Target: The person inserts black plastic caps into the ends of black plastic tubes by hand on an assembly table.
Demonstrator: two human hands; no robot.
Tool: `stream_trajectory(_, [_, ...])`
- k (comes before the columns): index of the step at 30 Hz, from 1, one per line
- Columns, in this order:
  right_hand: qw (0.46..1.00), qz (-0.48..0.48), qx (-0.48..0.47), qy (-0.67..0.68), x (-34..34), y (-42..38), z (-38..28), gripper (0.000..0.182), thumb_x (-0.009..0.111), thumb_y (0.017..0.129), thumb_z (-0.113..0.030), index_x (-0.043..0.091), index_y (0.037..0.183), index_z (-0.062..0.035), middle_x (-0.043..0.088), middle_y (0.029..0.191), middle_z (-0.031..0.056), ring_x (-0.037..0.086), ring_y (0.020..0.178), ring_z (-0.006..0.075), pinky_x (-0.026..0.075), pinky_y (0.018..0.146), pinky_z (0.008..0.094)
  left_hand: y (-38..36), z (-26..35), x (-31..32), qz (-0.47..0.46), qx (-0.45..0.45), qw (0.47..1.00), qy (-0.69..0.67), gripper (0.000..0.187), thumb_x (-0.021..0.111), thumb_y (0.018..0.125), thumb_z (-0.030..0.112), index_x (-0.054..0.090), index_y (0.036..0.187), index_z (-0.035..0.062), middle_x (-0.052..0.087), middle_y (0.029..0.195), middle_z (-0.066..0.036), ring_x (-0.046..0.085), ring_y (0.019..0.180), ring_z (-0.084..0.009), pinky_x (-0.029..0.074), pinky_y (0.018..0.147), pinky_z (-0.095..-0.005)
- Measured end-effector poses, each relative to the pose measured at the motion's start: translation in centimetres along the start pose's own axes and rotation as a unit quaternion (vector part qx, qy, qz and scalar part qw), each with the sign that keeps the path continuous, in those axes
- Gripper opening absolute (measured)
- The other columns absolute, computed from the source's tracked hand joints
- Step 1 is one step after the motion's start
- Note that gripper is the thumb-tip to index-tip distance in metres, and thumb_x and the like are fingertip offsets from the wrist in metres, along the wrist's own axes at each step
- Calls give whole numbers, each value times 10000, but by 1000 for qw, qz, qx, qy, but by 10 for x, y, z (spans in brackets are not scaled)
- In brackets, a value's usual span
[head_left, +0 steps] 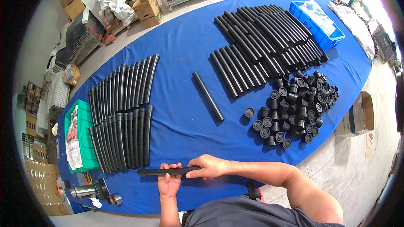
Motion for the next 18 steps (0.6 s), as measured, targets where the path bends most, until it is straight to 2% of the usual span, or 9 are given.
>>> stream_trajectory(2, [985, -86, 125, 81, 1, -5, 2, 401, 723, 908, -288, 622, 1188, -20, 655, 867, 140, 695, 758, 283, 540, 567, 409, 0, 0, 1, 1, -2, 1000, 8, 313, 732, 898, 22, 569, 1162, 62, 642, 1282, -212, 555, 1312, -373, 455, 1133, -521])
stream_trajectory(3, [999, -12, 36, -25, -9, -2, -8, 391, 720, 914, -287, 626, 1179, -16, 659, 866, 146, 697, 763, 281, 539, 572, 411, 1, -1, 1, 16, -5, 1000, 2, 312, 732, 899, 23, 569, 1163, 62, 643, 1280, -211, 558, 1309, -373, 456, 1133, -520])
stream_trajectory(5, [953, 134, -141, -233, -6, -13, -31, 374, 713, 926, -286, 634, 1163, -8, 669, 864, 159, 703, 772, 278, 539, 583, 415, 2, -2, 1, 48, -8, 999, -10, 312, 730, 901, 25, 567, 1165, 62, 645, 1276, -208, 564, 1302, -372, 458, 1132, -518])
stream_trajectory(6, [939, 144, -158, -268, -4, -15, -37, 372, 704, 931, -288, 635, 1162, -5, 675, 860, 173, 704, 779, 298, 538, 606, 420, 1, -1, 1, 36, -3, 999, -9, 312, 728, 903, 27, 566, 1168, 61, 644, 1279, -208, 563, 1304, -373, 460, 1130, -519])
stream_trajectory(9, [985, 92, -124, -72, -4, -6, -17, 417, 725, 894, -247, 596, 1219, -19, 610, 865, 122, 676, 744, 322, 550, 608, 435, 0, 1, -2, 8, 4, 1000, -9, 313, 723, 909, 31, 561, 1175, 60, 640, 1288, -209, 556, 1311, -375, 466, 1124, -523])
stream_trajectory(12, [999, -26, 37, 20, 0, 0, 3, 406, 718, 897, -239, 593, 1210, -12, 608, 881, 129, 667, 748, 347, 552, 638, 460, 0, 0, -1, 11, -2, 1000, -11, 315, 721, 911, 34, 559, 1180, 61, 638, 1295, -209, 550, 1318, -378, 472, 1117, -532])
stream_trajectory(15, [962, 151, -138, -179, -14, -14, -36, 366, 703, 924, -270, 626, 1145, 11, 663, 888, 181, 689, 780, 331, 542, 668, 471, 2, -1, 3, 32, -3, 999, -11, 319, 722, 909, 34, 558, 1182, 63, 639, 1295, -207, 547, 1322, -382, 472, 1115, -538])
stream_trajectory(16, [961, 142, -133, -199, -12, -14, -37, 358, 689, 937, -274, 627, 1142, 13, 666, 894, 188, 688, 781, 338, 543, 682, 475, 1, -1, 1, 30, -1, 1000, -9, 321, 722, 909, 34, 558, 1183, 64, 640, 1296, -206, 548, 1321, -383, 471, 1115, -539])
stream_trajectory(18, [974, 116, -142, -133, -10, -12, -29, 371, 696, 927, -260, 611, 1174, 3, 633, 877, 168, 680, 760, 338, 550, 655, 466, 0, -1, 1, 14, -4, 1000, -4, 322, 722, 909, 34, 558, 1185, 65, 640, 1297, -206, 546, 1322, -385, 468, 1117, -541])
Point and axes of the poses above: each hand's wrist, its own y-axis towards the middle knuckle, its own x-axis out of the palm, z = x × y, the point moved 10 cm from there along y, towards the middle knuckle
